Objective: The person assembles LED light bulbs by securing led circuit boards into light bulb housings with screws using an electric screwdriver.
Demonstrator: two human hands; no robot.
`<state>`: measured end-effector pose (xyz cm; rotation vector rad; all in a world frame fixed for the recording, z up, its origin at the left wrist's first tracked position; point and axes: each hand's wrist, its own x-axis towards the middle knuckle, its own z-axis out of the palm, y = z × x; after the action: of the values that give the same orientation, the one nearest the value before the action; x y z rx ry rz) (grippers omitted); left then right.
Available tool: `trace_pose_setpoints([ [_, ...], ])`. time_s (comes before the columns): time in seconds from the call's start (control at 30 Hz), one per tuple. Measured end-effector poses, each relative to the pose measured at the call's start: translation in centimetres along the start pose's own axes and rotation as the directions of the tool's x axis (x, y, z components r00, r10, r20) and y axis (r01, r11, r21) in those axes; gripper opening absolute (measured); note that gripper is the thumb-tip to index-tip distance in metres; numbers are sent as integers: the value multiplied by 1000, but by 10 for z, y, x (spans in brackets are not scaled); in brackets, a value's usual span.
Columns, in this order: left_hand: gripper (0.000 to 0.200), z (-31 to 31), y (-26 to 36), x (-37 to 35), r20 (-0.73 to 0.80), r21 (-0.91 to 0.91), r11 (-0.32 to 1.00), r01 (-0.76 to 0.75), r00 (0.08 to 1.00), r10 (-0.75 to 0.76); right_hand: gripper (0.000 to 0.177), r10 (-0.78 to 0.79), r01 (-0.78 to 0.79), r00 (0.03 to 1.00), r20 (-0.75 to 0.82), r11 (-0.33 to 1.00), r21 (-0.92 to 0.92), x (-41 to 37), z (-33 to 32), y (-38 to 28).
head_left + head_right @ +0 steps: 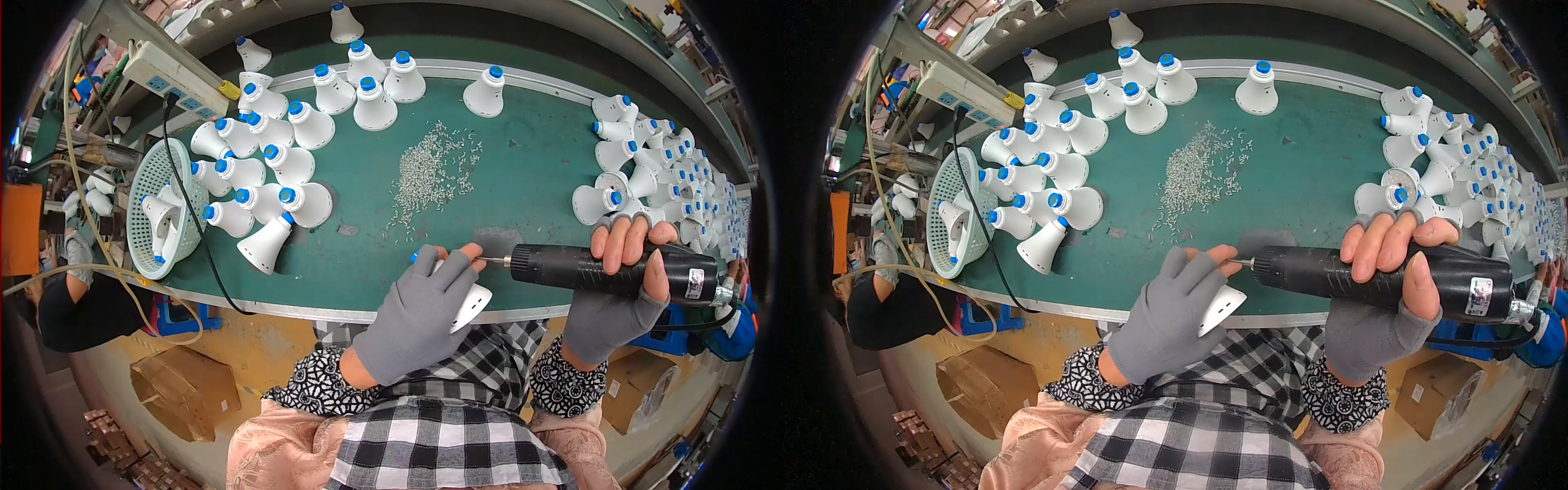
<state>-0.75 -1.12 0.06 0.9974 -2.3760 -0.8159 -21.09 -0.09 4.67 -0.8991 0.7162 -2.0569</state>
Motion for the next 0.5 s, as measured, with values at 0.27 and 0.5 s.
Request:
trace_pose_setpoints([
  [0.27,58,-4,-3,0,0,-231,970,70,997,-72,25,-24,31,995,-96,997,67,-2,-1,-5],
  [0.5,58,-6,-5,-1,11,-347,933,94,995,-96,24,5,8,988,-152,996,86,-2,-1,-1],
])
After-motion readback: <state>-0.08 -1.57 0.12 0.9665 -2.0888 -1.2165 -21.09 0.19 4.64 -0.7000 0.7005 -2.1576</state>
